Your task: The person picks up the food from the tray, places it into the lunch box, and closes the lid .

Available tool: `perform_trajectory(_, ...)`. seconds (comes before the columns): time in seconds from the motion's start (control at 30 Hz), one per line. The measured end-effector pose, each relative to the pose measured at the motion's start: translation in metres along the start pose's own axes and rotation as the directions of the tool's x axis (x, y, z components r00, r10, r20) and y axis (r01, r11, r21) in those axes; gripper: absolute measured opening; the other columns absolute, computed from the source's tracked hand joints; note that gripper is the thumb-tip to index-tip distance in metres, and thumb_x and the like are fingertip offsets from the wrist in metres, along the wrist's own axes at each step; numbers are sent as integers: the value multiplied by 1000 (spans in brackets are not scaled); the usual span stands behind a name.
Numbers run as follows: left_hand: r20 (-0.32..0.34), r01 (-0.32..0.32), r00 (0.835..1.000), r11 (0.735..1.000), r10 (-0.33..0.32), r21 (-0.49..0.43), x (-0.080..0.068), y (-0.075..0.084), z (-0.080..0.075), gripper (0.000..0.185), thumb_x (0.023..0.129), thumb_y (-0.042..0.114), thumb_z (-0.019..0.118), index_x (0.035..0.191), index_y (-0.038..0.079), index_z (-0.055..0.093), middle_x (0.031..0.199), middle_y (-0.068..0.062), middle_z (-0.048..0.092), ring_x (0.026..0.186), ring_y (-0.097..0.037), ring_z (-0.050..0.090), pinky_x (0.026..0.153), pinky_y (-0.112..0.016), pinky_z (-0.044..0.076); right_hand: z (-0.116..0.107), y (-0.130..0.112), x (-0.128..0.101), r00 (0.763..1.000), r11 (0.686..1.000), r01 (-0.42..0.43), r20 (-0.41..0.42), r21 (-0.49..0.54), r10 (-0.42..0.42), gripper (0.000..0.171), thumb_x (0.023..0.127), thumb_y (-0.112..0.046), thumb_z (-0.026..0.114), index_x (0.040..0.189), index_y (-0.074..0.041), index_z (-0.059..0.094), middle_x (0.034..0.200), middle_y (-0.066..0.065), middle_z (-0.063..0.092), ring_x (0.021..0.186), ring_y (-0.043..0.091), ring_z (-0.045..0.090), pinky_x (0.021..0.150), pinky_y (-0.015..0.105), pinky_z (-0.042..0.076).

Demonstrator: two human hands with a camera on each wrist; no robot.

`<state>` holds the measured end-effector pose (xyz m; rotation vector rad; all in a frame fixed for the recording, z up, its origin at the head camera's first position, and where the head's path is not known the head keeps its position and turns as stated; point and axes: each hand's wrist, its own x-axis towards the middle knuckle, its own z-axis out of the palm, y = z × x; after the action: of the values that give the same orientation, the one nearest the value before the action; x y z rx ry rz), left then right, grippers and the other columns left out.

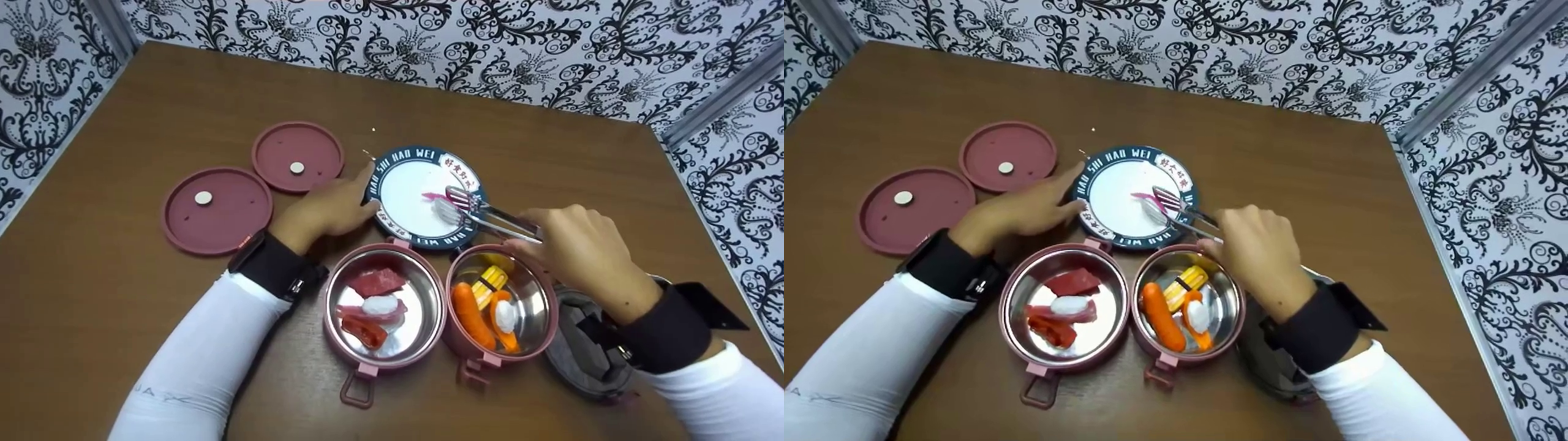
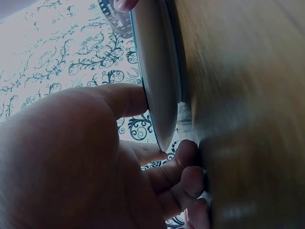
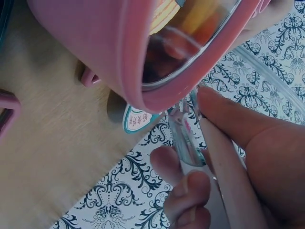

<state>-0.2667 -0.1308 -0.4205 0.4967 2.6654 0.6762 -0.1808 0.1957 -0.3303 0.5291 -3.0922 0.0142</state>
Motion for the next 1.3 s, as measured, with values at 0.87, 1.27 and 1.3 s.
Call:
perform_trajectory(0.87,-24,-21,999,1000,22,5,0,0,3,80,103,45,43,162,10,2,165,-14,25,151,-30,29,123,-45,27,-10,-22,-42,963,993,112,-251,24,-102,35,83,-41,80,112,-22,77,72,-3,70,50,12,45,45,32,32)
perform_trajectory(1.27,-11,-4,1000,1000,4,0,-1,-2,3,81,103,46,43,162,12,0,165,-13,24,150,-32,29,123,-47,26,-11,-30,-83,871,965,263,-427,-13,-243,43,72,-35,88,111,-19,78,80,-4,75,49,0,47,44,20,33)
perform_trajectory(1.3,-10,-5,1000,1000,5,0,-1,-2,3,81,103,46,43,162,12,0,165,-13,24,150,-32,29,122,-47,26,-9,-31,-87,864,960,279,-433,-13,-257,44,72,-35,88,111,-19,78,79,-5,75,49,-2,45,43,18,32)
